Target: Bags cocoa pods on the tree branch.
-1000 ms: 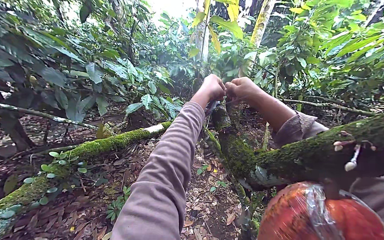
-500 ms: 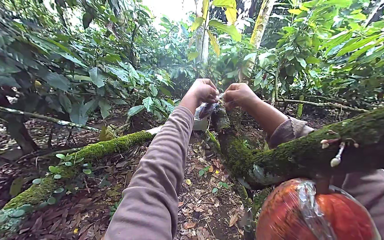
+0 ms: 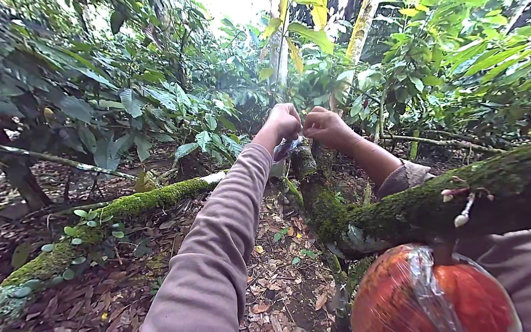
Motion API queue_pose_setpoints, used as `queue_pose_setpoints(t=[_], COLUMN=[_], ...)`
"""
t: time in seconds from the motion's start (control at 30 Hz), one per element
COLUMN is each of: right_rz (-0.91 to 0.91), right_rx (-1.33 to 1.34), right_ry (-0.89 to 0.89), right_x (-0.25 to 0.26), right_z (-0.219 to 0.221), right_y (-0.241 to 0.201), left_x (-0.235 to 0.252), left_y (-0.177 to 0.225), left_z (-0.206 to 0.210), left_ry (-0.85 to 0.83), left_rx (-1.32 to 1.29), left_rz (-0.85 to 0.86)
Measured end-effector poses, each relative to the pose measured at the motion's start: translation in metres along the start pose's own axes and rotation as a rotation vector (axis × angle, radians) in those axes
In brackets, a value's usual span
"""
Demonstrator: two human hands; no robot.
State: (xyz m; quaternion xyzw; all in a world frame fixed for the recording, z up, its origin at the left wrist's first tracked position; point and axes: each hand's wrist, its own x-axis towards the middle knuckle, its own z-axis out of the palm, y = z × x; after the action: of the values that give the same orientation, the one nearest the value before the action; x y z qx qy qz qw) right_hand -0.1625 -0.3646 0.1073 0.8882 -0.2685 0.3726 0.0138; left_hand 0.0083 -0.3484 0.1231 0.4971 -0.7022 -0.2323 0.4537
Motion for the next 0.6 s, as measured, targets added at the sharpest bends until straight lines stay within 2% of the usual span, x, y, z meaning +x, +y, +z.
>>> queue_pose_setpoints(t=[0.13,0.23,0.33,0.43,0.53,0.6], right_rz=[0.229,0.349,0.434,0.479,0.543,0.602], right_rx=[0.244,0.422,0.503,0.587,0.68,0.735], right_ry=[0.041,0.056,0.066,0.091,0.139,0.16], right_x=[0.007,0.012,0.013,0.013,0.012,0.011], right_z=[0.007,0.014,0.019,0.023,0.027,0.027], right_y=[-0.002,0.0,-0.002,-0.003,-0.004,-0.006], left_x=[-0.006,-0.009,-0.003,0.004,0.006,0.003], left_y=[-0.014,-0.021,-0.022,-0.02,-0.025,-0.03], left_z=[-0.004,-0.01,-0.011,-0.009,-0.003,0.002], left_ry=[-0.026,-0.089,-0.116,-0.051,0.016,0.064], left_rx=[-0.232,-0.264,0.031,0.42,0.54,0.564], left_rz=[0.022,0.064,0.289,0.547,0.724,0.765])
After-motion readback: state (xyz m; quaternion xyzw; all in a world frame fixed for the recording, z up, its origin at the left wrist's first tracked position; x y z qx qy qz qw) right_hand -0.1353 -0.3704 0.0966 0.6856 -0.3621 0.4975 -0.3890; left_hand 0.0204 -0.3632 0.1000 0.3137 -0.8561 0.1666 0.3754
